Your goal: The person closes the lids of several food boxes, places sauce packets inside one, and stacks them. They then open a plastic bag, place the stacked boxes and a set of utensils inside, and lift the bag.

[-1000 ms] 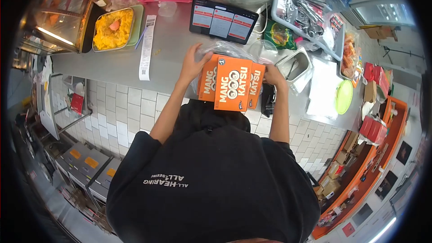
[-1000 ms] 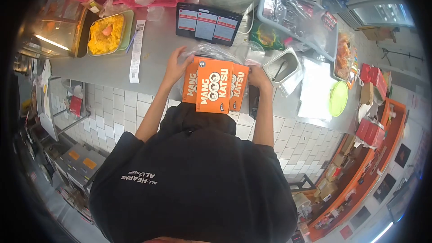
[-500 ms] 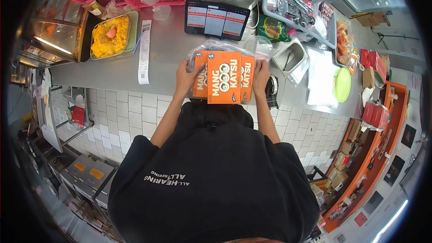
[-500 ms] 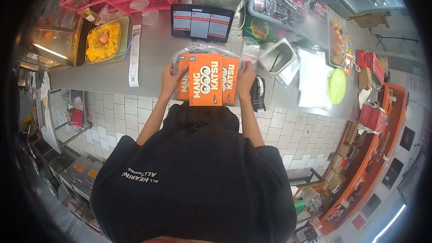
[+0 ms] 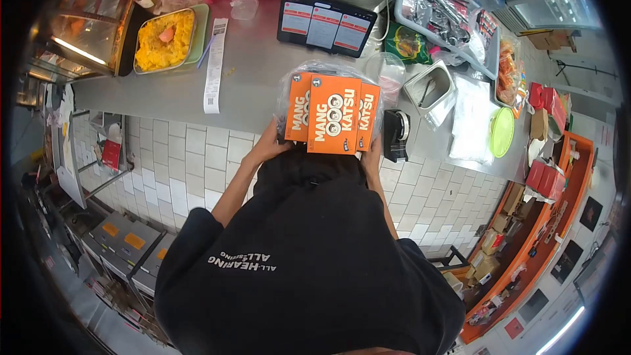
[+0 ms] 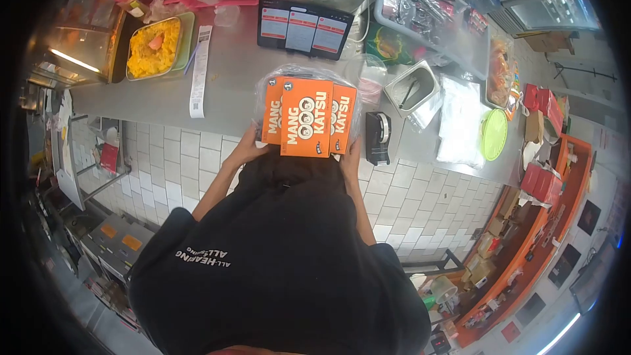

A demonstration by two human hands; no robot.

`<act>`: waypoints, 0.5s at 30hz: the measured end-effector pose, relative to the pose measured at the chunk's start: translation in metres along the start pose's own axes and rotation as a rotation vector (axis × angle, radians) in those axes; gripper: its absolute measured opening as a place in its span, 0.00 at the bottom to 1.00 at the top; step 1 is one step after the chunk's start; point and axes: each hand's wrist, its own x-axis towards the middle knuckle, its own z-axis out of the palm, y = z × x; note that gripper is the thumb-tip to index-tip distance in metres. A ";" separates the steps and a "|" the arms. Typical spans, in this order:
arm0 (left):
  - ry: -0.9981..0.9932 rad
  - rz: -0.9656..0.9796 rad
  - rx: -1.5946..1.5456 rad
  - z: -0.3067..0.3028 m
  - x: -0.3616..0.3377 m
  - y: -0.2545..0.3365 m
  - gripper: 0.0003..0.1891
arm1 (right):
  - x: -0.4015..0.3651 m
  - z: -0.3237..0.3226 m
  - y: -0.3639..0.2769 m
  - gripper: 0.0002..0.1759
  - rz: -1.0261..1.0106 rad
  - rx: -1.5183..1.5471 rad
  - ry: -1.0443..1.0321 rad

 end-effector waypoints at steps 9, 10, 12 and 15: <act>0.244 -0.044 0.113 0.020 0.001 0.011 0.30 | -0.016 -0.001 -0.026 0.16 -0.073 0.023 0.006; 0.178 -0.103 0.045 0.016 -0.002 0.006 0.30 | -0.023 0.000 -0.029 0.16 0.009 0.028 0.040; 0.127 -0.150 -0.022 0.003 -0.003 0.012 0.30 | -0.026 -0.001 -0.047 0.15 -0.021 0.014 0.008; -0.016 -0.389 -0.207 -0.023 -0.017 0.070 0.30 | -0.048 0.009 -0.094 0.16 -0.013 0.055 -0.031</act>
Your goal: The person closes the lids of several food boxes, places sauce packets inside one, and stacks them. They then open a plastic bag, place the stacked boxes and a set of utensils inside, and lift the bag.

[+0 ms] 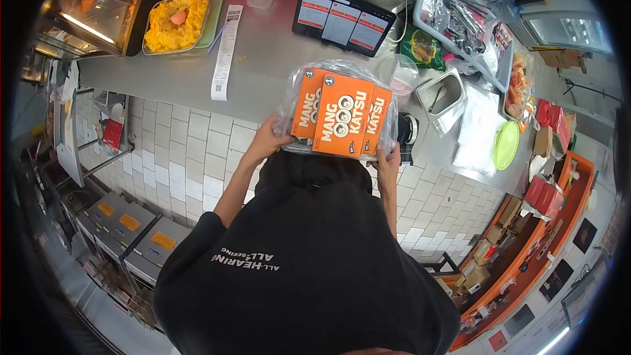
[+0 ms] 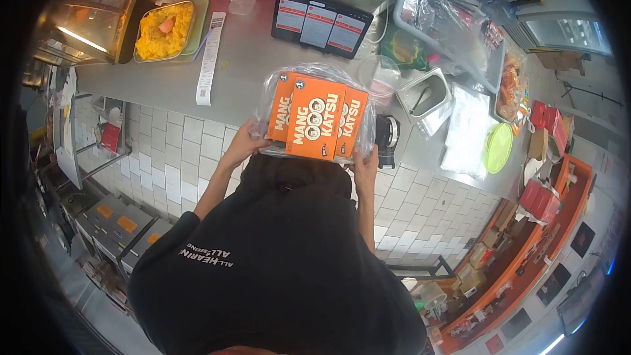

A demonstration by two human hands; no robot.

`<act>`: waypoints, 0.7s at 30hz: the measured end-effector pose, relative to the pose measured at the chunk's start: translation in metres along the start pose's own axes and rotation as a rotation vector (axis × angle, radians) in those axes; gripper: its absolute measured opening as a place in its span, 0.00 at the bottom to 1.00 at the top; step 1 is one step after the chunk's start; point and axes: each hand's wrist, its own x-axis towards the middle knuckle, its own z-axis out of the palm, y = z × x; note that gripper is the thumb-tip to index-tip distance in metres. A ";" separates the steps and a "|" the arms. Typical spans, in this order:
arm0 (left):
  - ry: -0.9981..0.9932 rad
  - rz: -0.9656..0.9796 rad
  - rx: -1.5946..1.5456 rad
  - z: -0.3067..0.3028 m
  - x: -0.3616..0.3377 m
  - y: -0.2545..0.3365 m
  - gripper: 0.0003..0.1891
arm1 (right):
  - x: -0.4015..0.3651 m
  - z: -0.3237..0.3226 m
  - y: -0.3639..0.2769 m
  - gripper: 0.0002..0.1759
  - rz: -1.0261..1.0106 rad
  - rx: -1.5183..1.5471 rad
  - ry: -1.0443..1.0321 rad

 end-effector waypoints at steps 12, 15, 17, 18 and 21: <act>0.301 0.564 0.388 0.008 0.007 0.091 0.11 | 0.035 0.023 -0.064 0.13 -0.413 -0.633 0.240; 0.369 0.701 0.383 0.012 -0.006 0.122 0.11 | 0.019 0.043 -0.113 0.12 -0.255 0.064 0.195; -0.028 0.634 -0.057 0.008 -0.036 0.128 0.11 | -0.009 0.025 -0.132 0.21 -0.501 0.494 -0.207; -0.025 0.639 -0.056 0.010 -0.040 0.122 0.11 | -0.018 0.024 -0.142 0.21 -0.505 0.494 -0.212; -0.211 0.632 -0.469 0.010 -0.048 0.118 0.08 | -0.037 0.030 -0.165 0.22 -0.409 0.613 -0.359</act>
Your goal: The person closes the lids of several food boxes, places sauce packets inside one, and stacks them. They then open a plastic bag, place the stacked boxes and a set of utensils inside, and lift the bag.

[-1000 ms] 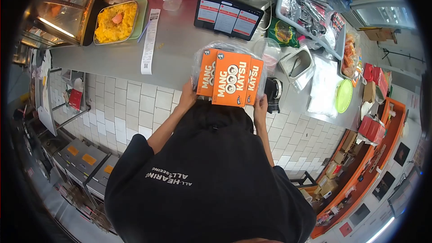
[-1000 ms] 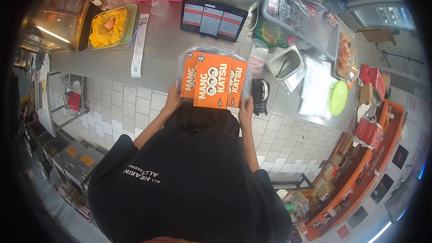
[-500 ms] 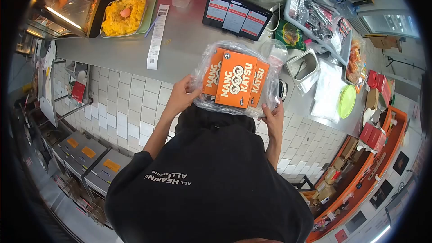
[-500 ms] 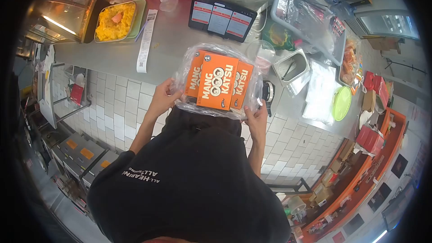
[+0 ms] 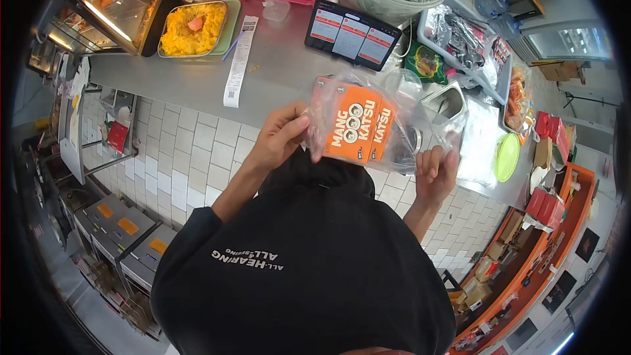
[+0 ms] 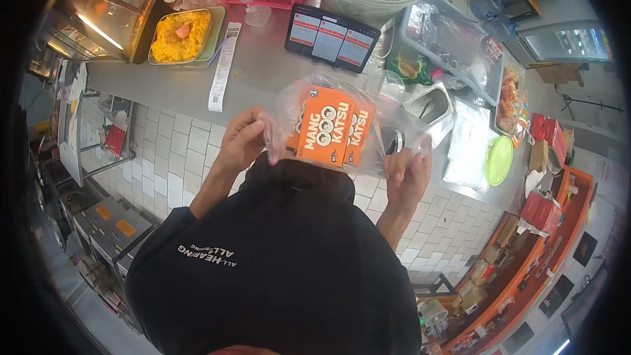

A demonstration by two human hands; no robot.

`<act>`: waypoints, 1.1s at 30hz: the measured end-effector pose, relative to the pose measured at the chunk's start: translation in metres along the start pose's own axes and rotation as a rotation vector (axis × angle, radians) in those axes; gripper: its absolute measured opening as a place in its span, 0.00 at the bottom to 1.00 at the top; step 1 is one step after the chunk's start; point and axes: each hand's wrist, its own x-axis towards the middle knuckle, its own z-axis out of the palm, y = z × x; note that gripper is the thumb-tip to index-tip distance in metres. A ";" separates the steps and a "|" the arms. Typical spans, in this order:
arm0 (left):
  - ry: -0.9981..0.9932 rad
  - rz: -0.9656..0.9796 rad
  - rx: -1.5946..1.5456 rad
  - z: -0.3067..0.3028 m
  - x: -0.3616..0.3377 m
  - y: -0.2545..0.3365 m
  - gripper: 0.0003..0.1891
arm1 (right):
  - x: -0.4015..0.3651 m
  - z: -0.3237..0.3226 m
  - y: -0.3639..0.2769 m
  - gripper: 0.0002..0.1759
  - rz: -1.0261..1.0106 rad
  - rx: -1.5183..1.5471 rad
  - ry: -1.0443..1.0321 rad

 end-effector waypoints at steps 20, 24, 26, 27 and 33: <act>-0.325 0.128 -0.018 0.003 0.014 0.077 0.29 | 0.026 0.071 0.002 0.24 -0.069 -0.439 -0.310; -0.376 0.209 0.588 -0.010 0.036 0.085 0.24 | 0.034 0.069 0.032 0.22 -0.167 -1.030 -0.387; -0.398 0.485 0.951 -0.055 0.044 0.057 0.23 | 0.052 0.052 0.045 0.23 -0.272 -0.978 -0.213; -0.247 0.281 0.689 -0.095 0.062 0.037 0.23 | 0.056 0.049 0.049 0.25 -0.364 -0.914 -0.042; 0.457 0.395 0.853 -0.187 0.186 -0.166 0.24 | 0.056 0.076 0.066 0.21 -0.309 -0.947 -0.275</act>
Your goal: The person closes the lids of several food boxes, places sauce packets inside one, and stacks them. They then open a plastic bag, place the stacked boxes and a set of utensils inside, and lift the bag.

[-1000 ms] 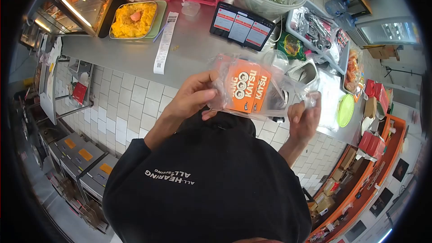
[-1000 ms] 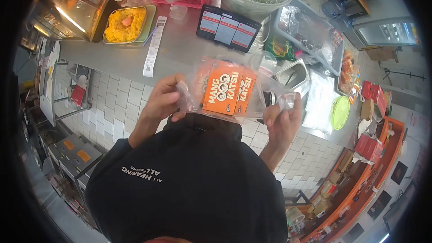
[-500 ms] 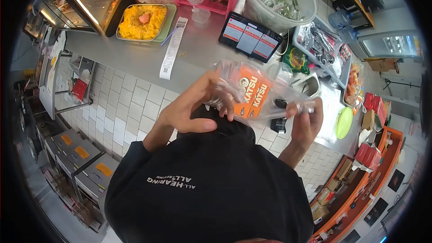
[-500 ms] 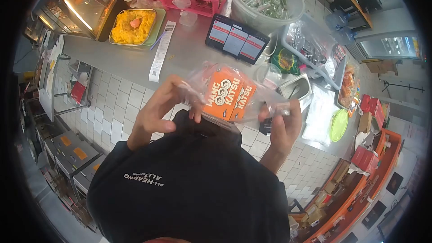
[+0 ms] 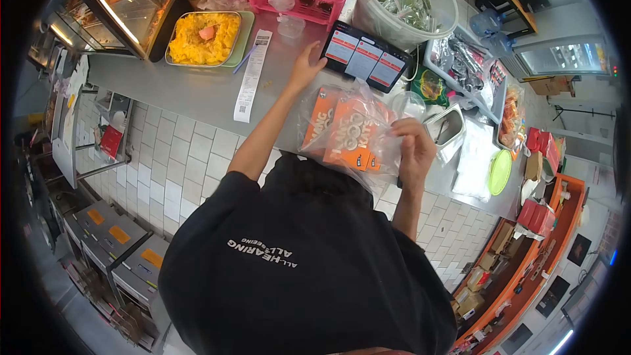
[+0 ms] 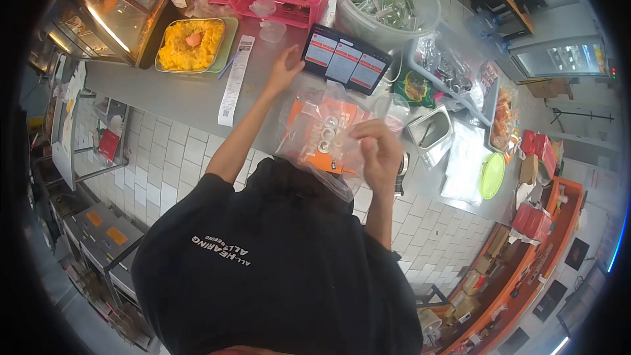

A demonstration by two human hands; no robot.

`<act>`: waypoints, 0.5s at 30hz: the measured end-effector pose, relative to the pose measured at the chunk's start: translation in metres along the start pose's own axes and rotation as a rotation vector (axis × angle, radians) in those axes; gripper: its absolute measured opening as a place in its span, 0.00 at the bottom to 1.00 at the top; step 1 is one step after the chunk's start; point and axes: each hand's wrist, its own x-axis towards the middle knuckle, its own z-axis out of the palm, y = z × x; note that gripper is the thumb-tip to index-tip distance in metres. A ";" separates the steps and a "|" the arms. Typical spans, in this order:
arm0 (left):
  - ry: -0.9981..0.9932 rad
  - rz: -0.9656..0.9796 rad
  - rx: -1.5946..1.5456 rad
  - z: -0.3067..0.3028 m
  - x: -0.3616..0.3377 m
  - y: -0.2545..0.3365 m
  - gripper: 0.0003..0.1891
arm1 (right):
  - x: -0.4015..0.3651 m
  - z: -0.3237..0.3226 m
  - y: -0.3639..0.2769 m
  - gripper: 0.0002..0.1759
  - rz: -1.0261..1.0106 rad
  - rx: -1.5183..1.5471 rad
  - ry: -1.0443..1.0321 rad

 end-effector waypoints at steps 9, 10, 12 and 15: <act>-0.050 -0.306 -0.127 0.026 -0.003 -0.023 0.26 | -0.039 0.008 0.004 0.24 0.131 0.071 0.058; -0.058 -0.307 -0.128 0.028 -0.002 -0.025 0.26 | -0.041 0.008 0.003 0.25 0.137 0.072 0.079; 0.034 -0.276 -0.108 0.032 -0.001 -0.026 0.21 | -0.044 0.007 0.001 0.25 0.145 0.069 0.105; 0.039 -0.295 -0.123 0.035 0.001 -0.025 0.20 | -0.045 0.007 -0.002 0.26 0.121 0.065 0.117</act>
